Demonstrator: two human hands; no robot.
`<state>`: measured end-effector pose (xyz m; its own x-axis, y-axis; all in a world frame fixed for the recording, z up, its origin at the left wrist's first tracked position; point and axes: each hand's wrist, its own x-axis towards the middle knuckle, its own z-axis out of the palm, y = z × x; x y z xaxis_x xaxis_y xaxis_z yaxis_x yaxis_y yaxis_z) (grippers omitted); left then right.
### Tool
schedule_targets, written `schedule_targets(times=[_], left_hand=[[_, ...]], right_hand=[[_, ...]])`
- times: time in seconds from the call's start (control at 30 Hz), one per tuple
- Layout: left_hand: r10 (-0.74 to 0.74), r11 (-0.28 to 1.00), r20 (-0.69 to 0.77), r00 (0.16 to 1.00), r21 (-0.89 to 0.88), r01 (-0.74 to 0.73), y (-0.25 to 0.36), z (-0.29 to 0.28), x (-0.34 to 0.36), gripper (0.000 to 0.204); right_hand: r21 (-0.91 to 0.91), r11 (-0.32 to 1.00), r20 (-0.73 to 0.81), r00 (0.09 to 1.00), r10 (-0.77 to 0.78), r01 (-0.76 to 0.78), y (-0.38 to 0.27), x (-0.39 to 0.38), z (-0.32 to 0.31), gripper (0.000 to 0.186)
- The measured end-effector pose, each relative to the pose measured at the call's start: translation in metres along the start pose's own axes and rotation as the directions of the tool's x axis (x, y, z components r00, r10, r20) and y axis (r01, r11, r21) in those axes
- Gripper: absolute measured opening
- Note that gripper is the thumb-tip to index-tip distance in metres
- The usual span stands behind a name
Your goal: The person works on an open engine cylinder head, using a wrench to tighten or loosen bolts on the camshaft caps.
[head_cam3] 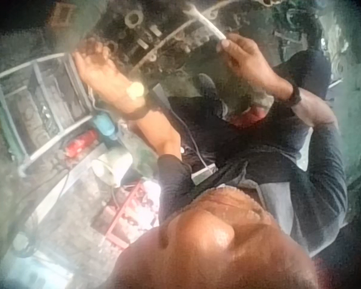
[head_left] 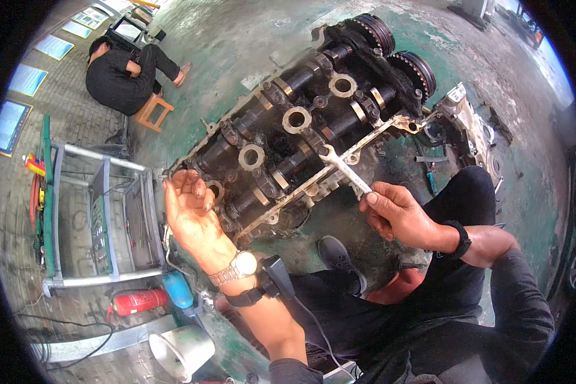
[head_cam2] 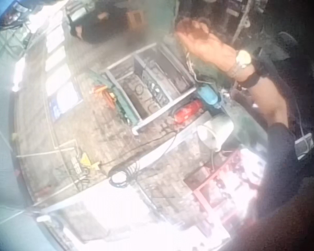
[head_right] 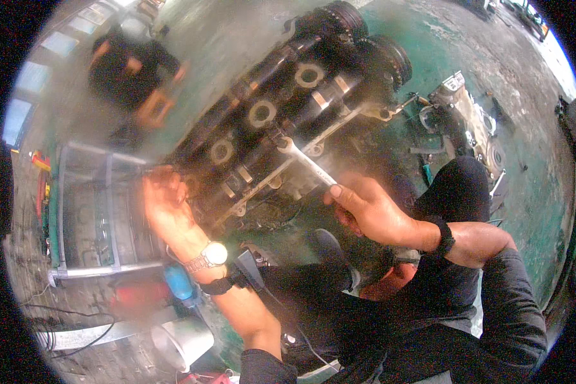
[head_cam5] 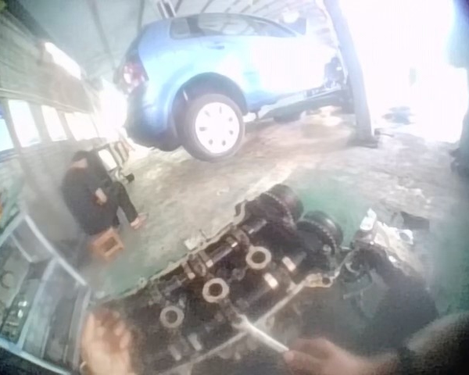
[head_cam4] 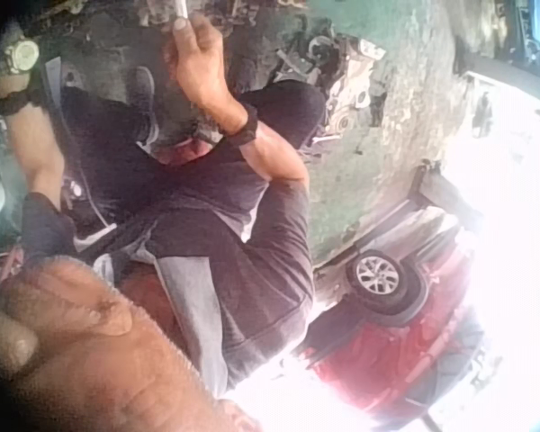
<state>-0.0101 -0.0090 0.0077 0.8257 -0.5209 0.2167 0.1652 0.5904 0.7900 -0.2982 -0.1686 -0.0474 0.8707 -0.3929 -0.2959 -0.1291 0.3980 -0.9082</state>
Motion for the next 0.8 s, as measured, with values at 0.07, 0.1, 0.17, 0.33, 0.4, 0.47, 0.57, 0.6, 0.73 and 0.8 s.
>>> schedule_targets(times=[0.07, 0.1, 0.17, 0.33, 0.4, 0.47, 0.57, 0.6, 0.73, 0.8], left_hand=[[0.001, 1.0, -0.003, 1.0, 0.031, -0.001, -0.001, 0.001, -0.001, 0.033], [0.017, 0.998, 0.007, 1.0, 0.053, -0.017, -0.001, 0.002, -0.001, 0.035], [0.008, 0.998, -0.01, 1.0, 0.065, -0.007, 0.0, 0.003, -0.001, 0.035], [0.007, 0.996, -0.048, 0.999, 0.089, -0.002, 0.0, 0.007, -0.002, 0.035], [0.023, 0.994, -0.087, 0.996, 0.11, -0.013, -0.001, 0.01, -0.003, 0.035], [0.029, 0.99, -0.083, 0.996, 0.14, -0.017, -0.001, 0.012, -0.005, 0.035], [0.033, 0.992, -0.082, 0.996, 0.125, -0.023, 0.0, 0.014, -0.006, 0.033], [0.033, 0.994, -0.07, 0.997, 0.105, -0.025, 0.0, 0.013, -0.006, 0.033], [0.006, 1.0, -0.068, 0.998, 0.021, -0.004, 0.0, 0.006, -0.004, 0.033], [-0.003, 1.0, -0.058, 0.998, -0.021, 0.001, -0.002, 0.003, -0.004, 0.033]], right_hand=[[0.012, 0.999, 0.0, 0.999, -0.034, 0.034, 0.002, 0.0, 0.003, 0.029], [-0.009, 1.0, -0.022, 1.0, -0.006, 0.006, 0.003, 0.0, 0.003, 0.029], [-0.015, 0.999, 0.002, 1.0, -0.029, 0.029, 0.004, 0.0, 0.004, 0.033], [0.028, 1.0, -0.004, 1.0, -0.001, 0.001, 0.005, -0.002, 0.008, 0.032], [0.068, 0.998, -0.008, 1.0, -0.001, 0.002, 0.005, -0.002, 0.011, 0.028], [0.079, 0.997, -0.007, 1.0, -0.009, 0.009, 0.005, -0.001, 0.012, 0.028], [0.027, 1.0, 0.031, 0.999, -0.013, 0.012, 0.001, 0.001, 0.008, 0.03], [0.0, 1.0, 0.042, 0.999, -0.001, 0.001, -0.001, 0.001, 0.005, 0.03], [-0.286, 0.949, 0.061, 0.991, -0.118, 0.131, -0.011, 0.002, -0.007, 0.031], [-0.399, 0.906, 0.037, 0.99, -0.139, 0.142, -0.018, -0.003, -0.014, 0.026]])
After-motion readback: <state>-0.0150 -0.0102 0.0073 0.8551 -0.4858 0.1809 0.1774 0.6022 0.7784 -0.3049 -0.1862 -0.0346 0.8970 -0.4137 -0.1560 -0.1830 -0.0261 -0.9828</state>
